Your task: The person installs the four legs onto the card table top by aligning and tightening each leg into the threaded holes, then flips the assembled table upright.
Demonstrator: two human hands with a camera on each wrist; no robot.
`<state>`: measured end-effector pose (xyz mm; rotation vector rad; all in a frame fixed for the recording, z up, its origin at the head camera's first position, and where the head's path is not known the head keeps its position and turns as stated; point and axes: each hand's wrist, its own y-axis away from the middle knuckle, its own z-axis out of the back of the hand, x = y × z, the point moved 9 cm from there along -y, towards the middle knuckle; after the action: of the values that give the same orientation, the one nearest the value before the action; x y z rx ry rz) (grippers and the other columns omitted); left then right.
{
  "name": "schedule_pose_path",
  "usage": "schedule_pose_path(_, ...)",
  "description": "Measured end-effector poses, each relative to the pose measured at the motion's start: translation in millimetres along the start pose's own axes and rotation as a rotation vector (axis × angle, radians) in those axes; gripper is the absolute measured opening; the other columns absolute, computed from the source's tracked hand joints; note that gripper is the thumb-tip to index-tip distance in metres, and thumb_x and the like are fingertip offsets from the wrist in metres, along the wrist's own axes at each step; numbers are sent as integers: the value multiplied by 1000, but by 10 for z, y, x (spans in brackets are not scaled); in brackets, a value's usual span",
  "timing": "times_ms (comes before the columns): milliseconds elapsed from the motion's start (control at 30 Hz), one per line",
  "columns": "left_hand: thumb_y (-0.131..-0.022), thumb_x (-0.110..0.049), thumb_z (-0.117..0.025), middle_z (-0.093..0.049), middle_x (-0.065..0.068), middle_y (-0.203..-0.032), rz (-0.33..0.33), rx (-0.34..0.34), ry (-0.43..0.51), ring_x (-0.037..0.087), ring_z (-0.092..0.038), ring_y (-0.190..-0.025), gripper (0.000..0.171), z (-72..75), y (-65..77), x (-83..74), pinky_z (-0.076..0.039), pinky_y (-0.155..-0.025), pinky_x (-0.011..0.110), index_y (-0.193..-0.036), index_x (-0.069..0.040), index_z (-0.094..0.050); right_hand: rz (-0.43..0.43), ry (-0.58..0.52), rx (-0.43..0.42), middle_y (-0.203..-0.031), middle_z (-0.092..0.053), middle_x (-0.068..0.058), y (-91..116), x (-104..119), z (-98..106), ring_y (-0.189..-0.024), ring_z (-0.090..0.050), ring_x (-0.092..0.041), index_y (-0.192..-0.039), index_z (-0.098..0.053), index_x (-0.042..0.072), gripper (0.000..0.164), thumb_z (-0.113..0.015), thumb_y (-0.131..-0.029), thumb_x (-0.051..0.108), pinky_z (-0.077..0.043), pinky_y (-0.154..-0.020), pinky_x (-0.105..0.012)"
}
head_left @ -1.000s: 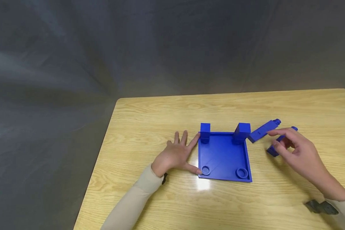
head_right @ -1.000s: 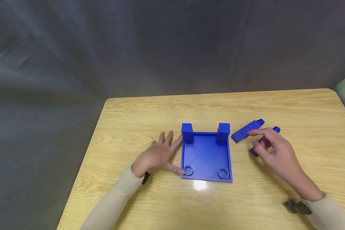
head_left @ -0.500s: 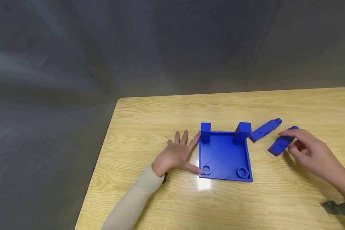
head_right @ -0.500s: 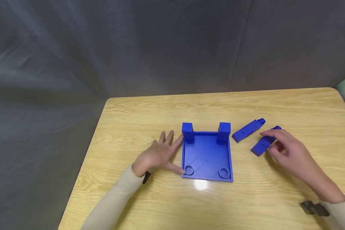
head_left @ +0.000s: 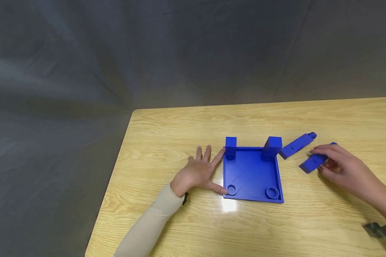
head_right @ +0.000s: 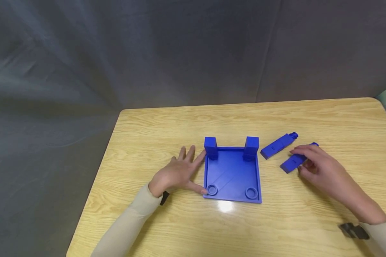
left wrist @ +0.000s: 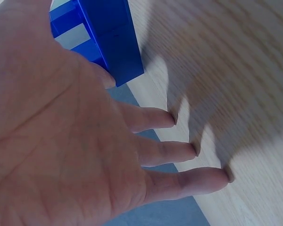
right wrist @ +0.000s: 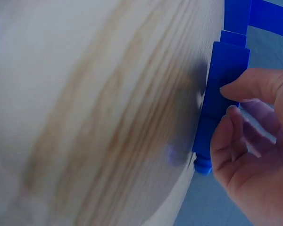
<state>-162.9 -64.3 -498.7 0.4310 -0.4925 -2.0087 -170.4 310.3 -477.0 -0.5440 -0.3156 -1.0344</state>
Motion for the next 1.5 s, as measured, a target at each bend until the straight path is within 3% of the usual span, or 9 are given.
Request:
schedule_pose_path(200,-78,-93,-68,-3,27,-179,-6,1,3,59,-10,-159,143,15,4,-16,-39,-115,72,-173,-32,19,-38,88,9,-113,-68,-20,-16,-23,12,-76,-50,-7,-122,-73,-1,55,-92,-73,-14,-42,-59,-21)
schedule_pose_path(433,-78,-93,-69,-3,27,-179,2,3,4,59,-10,-159,143,4,17,2,-39,-114,73,-173,-32,18,-48,139,76,-90,-66,-3,-24,-18,-39,-69,-47,-8,-113,-78,0,45,-98,-72,-2,-40,-56,-26)
schedule_pose_path(567,-78,-94,-68,-3,27,-179,4,7,2,59,-10,-160,143,-6,22,11,-39,-115,72,-173,-32,19,-68,119,81,-87,-65,0,2,-7,-51,-66,-44,-4,-111,-78,0,42,-98,-74,1,-37,-53,-26)
schedule_pose_path(733,-78,-93,-68,-1,26,-179,3,13,10,58,-9,-160,142,-6,14,6,-38,-116,72,-173,-33,19,-117,25,35,-82,-66,0,46,7,-10,-61,-43,-2,-111,-77,-1,40,-97,-78,3,-36,-50,-26)
schedule_pose_path(900,-78,-94,-68,-2,26,-179,3,12,7,58,-9,-160,143,-6,2,0,-38,-115,72,-173,-33,19,-283,-159,42,-71,-55,4,139,-39,-16,-57,-43,-9,-123,-71,-3,35,-87,-95,10,-31,-47,-29)
schedule_pose_path(1100,-77,-94,-68,-3,27,-179,6,7,-9,58,-11,-160,144,-4,0,-4,-39,-114,72,-173,-32,19,-395,-302,39,-72,-51,2,228,-37,-39,-58,-46,-13,-126,-66,8,28,-80,-102,11,-31,-47,-32)
schedule_pose_path(1233,-77,-95,-68,-3,27,-179,6,7,-12,58,-11,-160,144,-7,-3,-7,-39,-114,72,-173,-32,19,-379,-382,21,-73,-57,-1,256,26,-38,-60,-52,-14,-125,-64,19,31,-79,-101,5,-33,-48,-31)
schedule_pose_path(1500,-77,-95,-68,-2,27,-179,6,3,-11,59,-11,-159,144,-8,8,0,-39,-114,72,-173,-32,19,-258,-411,-27,-83,-68,-2,223,264,-15,-69,-64,-14,-122,-64,6,33,-78,-97,-9,-47,-61,-18)
